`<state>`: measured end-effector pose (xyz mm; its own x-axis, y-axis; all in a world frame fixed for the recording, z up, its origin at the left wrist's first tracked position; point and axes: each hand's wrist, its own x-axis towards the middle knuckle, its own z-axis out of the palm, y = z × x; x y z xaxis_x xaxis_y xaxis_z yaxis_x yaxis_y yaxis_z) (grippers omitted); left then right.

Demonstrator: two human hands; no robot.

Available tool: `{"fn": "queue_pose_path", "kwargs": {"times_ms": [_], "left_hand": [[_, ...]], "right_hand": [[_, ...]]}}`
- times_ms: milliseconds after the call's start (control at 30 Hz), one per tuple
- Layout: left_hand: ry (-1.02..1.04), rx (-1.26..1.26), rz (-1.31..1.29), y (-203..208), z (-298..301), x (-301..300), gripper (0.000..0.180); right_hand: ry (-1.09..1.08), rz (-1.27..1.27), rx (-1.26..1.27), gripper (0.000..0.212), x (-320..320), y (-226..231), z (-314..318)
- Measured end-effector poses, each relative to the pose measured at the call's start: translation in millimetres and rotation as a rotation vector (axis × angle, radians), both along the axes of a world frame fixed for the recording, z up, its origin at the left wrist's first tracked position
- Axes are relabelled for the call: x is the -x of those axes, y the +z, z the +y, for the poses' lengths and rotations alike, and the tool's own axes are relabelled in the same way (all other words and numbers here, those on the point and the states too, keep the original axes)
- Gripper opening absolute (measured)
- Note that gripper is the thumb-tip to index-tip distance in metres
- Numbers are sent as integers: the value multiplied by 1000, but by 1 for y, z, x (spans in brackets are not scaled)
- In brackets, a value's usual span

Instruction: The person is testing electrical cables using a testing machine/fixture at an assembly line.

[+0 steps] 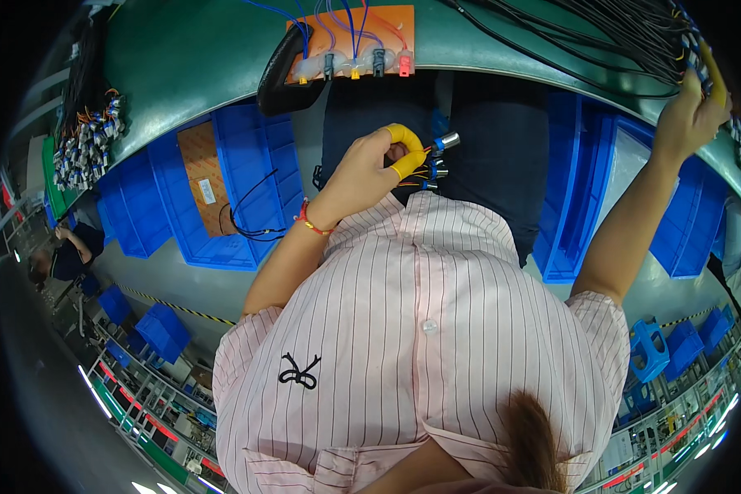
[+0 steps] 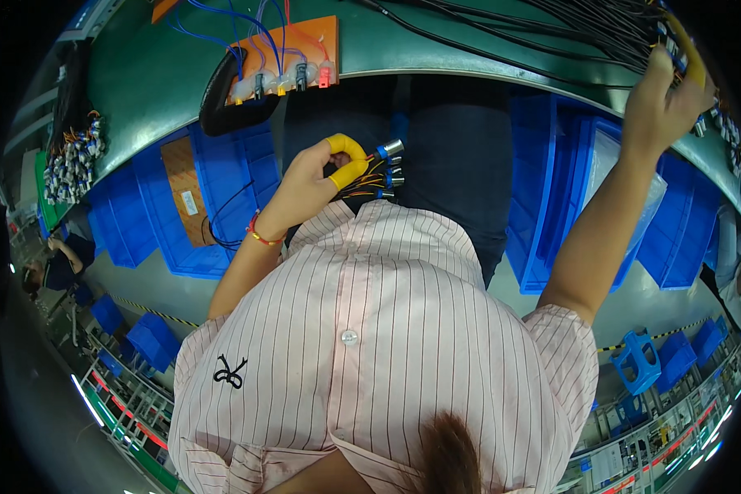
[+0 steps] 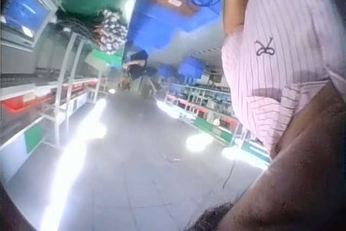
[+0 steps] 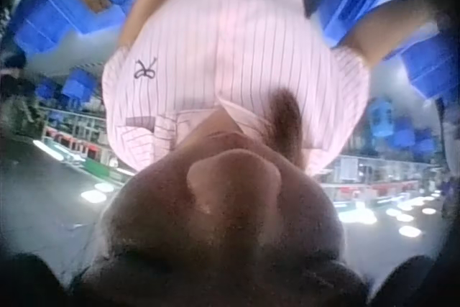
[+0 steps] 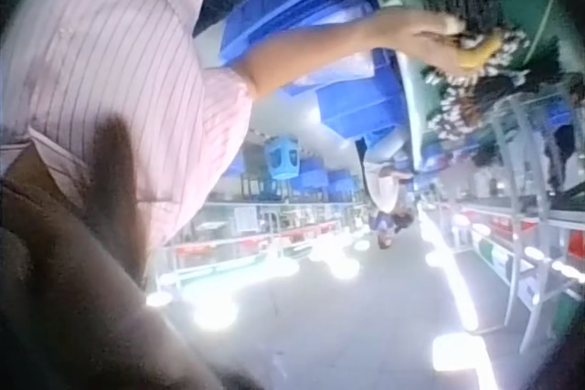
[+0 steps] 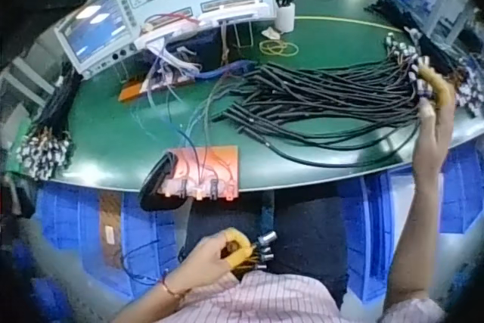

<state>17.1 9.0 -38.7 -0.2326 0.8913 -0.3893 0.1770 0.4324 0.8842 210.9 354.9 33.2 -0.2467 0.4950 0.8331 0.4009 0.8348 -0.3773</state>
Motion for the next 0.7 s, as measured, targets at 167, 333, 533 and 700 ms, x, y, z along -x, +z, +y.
{"fn": "queue_pose_path", "kwargs": {"times_ms": [167, 333, 533, 700], "left_hand": [[87, -24, -356, 37, 8, -4, 17], [32, -141, -357, 53, 19, -5, 19], [114, -198, -178, 42, -5, 17, 23], [318, -183, -98, 30, -28, 38, 23]], "right_hand": [[670, -220, 437, 32, 24, -19, -146], [804, 100, 1538, 35, 23, -27, -197], [764, 751, 1526, 41, -6, -30, -137], [988, 1175, 1493, 30, -54, -6, -78]]}}
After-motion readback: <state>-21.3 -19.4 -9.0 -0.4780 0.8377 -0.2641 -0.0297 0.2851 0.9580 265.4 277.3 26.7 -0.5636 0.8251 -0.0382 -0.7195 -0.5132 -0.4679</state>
